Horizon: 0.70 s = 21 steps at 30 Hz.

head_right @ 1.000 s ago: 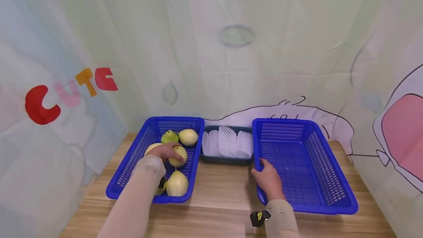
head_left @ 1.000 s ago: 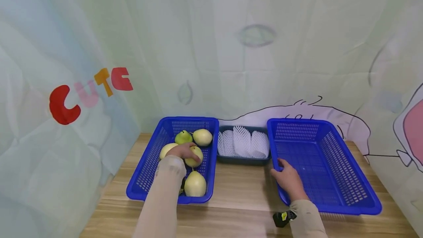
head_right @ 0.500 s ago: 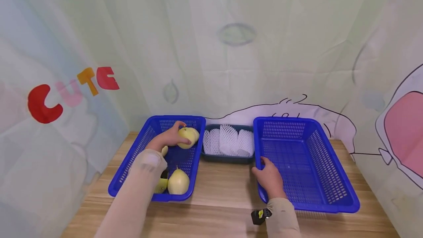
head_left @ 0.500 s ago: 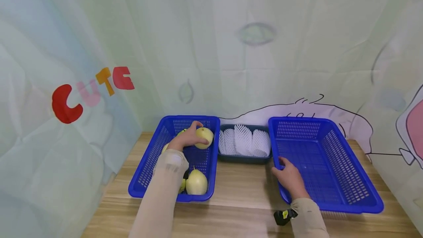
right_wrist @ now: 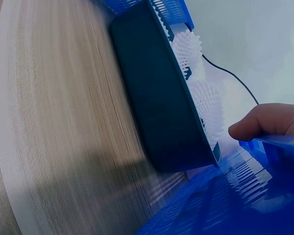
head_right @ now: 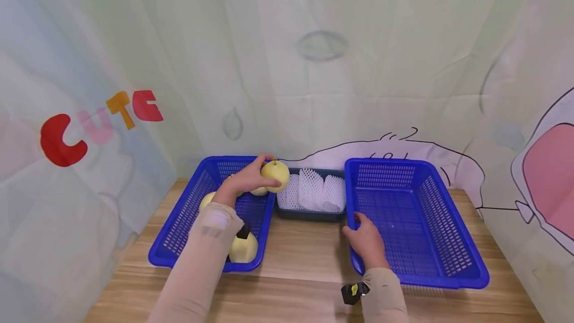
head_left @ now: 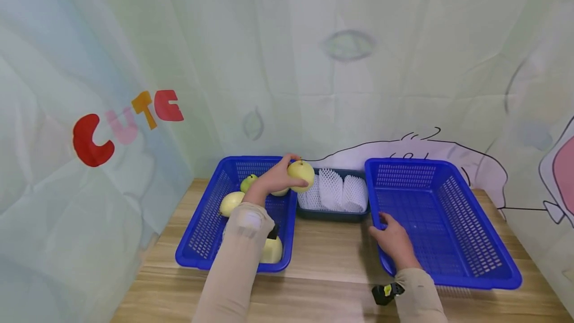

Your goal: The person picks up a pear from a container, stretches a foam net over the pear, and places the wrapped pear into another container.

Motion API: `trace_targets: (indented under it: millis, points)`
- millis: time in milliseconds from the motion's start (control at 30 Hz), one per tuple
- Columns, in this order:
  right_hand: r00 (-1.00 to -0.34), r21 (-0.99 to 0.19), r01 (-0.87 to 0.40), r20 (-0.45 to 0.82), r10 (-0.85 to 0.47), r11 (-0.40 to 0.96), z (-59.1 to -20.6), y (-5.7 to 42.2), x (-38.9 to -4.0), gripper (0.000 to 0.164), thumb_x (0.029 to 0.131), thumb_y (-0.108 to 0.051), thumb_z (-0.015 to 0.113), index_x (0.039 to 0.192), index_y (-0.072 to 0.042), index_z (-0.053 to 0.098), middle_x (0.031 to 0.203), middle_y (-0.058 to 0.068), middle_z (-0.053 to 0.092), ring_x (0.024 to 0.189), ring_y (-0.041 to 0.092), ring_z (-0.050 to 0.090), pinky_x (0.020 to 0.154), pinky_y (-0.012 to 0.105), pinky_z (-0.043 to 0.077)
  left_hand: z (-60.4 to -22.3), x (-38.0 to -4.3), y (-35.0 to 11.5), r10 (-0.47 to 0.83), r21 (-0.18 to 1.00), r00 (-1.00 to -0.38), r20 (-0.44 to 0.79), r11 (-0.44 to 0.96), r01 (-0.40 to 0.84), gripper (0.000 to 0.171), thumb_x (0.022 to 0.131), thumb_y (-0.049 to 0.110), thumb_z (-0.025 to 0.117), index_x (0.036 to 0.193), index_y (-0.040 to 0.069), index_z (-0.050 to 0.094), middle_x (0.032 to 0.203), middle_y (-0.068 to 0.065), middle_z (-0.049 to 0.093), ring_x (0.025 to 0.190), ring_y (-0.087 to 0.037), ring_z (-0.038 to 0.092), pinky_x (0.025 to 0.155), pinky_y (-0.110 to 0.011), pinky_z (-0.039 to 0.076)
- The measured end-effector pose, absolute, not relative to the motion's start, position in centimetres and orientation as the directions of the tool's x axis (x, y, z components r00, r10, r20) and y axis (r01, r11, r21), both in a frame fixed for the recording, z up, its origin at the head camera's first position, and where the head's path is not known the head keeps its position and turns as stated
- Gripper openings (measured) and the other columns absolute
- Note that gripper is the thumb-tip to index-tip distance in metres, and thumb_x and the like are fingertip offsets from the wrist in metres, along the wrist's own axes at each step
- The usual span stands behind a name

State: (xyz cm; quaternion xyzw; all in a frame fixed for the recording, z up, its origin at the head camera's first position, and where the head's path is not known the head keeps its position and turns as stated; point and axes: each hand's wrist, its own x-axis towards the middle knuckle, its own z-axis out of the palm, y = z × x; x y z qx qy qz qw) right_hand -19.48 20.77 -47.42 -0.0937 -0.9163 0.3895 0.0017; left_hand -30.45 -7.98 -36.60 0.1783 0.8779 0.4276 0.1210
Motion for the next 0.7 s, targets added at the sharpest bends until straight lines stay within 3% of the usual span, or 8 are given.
trace_targets:
  millis: [367,700]
  points:
    - [-0.981,-0.715,0.178,-0.073,0.181,0.676,-47.6,20.8,-19.6,0.059,0.082,-0.021,0.055,0.132,0.007,0.042,0.127,0.029,0.048,0.116,0.044,0.044,0.096,0.052,0.034,-36.1,-29.4,-5.2,0.422,0.890,-0.906,0.007,0.411,0.199,0.071,0.076,0.024,0.075,0.137,0.025,0.038,0.127,-0.014,0.044,0.108,-0.027,0.048,0.088,-0.042,0.042]
    - [-0.982,-0.715,0.174,-0.072,0.176,0.678,-47.5,20.8,-19.6,0.059,0.082,-0.022,0.055,0.131,0.008,0.042,0.126,0.029,0.048,0.115,0.045,0.044,0.095,0.053,0.035,-36.1,-28.4,-3.7,0.371,0.937,-0.926,0.067,0.295,0.186,0.069,0.078,0.020,0.073,0.138,0.023,0.039,0.133,-0.011,0.041,0.110,-0.028,0.047,0.085,-0.041,0.044]
